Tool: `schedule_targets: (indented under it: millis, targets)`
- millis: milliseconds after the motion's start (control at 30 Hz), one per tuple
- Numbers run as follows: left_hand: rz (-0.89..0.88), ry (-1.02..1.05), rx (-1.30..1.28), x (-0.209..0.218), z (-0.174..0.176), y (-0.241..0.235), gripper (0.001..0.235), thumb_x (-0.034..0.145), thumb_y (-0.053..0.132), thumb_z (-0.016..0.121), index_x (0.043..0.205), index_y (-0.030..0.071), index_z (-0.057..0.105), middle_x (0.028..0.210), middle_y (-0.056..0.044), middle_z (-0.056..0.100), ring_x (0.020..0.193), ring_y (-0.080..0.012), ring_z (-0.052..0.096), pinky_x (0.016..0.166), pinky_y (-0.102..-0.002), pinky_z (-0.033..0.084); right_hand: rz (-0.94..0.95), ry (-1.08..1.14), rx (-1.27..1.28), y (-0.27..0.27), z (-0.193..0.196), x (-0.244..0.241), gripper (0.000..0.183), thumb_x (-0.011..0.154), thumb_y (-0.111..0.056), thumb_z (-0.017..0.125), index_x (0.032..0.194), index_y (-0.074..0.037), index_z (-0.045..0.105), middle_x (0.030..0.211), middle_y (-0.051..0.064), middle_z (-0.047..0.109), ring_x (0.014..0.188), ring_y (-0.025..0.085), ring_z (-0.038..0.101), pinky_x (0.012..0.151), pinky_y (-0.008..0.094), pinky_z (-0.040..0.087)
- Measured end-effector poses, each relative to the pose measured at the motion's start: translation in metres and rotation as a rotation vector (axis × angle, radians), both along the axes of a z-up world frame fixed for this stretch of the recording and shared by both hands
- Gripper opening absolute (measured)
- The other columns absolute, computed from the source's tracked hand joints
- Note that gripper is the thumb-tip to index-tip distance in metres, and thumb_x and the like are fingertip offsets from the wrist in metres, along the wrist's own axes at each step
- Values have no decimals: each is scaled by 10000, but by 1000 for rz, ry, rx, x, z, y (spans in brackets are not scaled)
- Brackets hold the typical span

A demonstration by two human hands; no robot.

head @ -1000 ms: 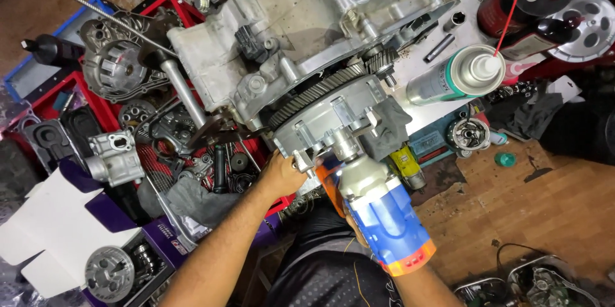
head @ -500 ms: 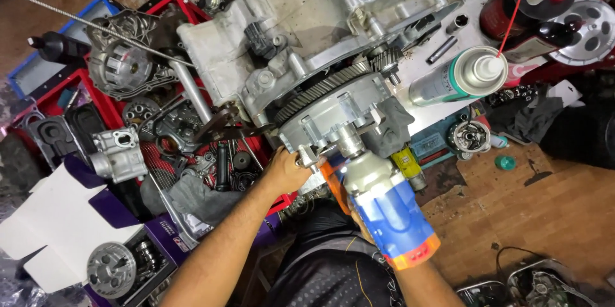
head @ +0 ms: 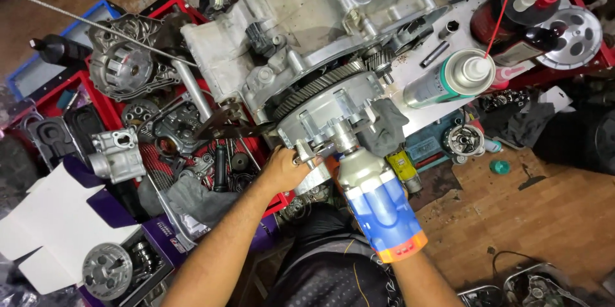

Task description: Disassembling and servicing a motorcycle clutch assembly using specialized hand tools on a workbench.

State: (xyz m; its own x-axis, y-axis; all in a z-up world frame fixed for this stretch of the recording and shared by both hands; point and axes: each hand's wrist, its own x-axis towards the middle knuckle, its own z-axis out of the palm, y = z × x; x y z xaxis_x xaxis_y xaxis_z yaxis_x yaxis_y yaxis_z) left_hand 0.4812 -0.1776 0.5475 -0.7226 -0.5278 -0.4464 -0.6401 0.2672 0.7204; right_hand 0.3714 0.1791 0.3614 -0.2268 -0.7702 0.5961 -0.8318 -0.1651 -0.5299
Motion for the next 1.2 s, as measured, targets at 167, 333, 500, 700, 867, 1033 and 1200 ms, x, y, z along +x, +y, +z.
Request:
schedule_targets:
  millis: [167, 333, 500, 700, 867, 1033, 1200]
  targets:
    - [17, -32, 30, 1, -10, 1, 428, 830, 359, 738, 590, 8, 683, 553, -209, 625, 531, -347, 609, 549, -434, 467, 13, -32, 3, 4, -1, 0, 231, 1009, -137, 634, 1155, 10, 735, 1104, 68, 747, 1004, 171, 730, 958, 296, 569]
    - [48, -32, 34, 1, -12, 1, 346, 816, 362, 769, 711, 32, 764, 677, -213, 696, 642, -334, 679, 594, -442, 500, 20, -66, 9, 8, 3, -1, 236, 1014, -142, 622, 1157, 8, 735, 1098, 70, 747, 1000, 182, 732, 962, 309, 570]
    - [111, -58, 59, -4, -5, 0, 349, 793, 339, 807, 919, 14, 817, 864, -258, 744, 871, -397, 748, 717, -503, 543, 17, -105, 32, -7, 17, -2, 242, 1020, -148, 610, 1159, 6, 735, 1091, 73, 747, 996, 192, 733, 965, 323, 571]
    - [129, -101, 62, -12, -17, -2, 598, 836, 356, 806, 1226, -83, 693, 1254, -336, 664, 1231, -481, 607, 1044, -606, 478, -124, -175, 128, -1, 66, 12, 250, 1027, -154, 595, 1162, 4, 734, 1083, 76, 748, 992, 205, 735, 970, 338, 573]
    - [91, 53, -413, 21, -65, -11, 380, 806, 371, 927, 955, 57, 773, 930, -196, 757, 994, -381, 726, 813, -500, 582, -227, -233, 219, 66, 73, -1, 257, 1032, -160, 583, 1164, 2, 734, 1076, 79, 748, 988, 216, 736, 973, 351, 574]
    - [389, 148, -638, 37, -38, 53, 445, 848, 140, 915, 1079, -19, 570, 1025, -213, 579, 963, -374, 574, 893, -482, 490, -234, -321, 238, 106, 63, -29, 265, 1038, -165, 571, 1166, 0, 734, 1070, 81, 748, 984, 226, 737, 977, 365, 576]
    - [143, 351, -785, -17, -17, 172, 406, 831, 35, 805, 931, 37, 412, 1004, -179, 528, 929, -358, 514, 947, -476, 391, -215, -430, 237, 143, 35, -77, 273, 1044, -170, 558, 1168, -2, 734, 1063, 84, 748, 981, 237, 739, 980, 378, 577]
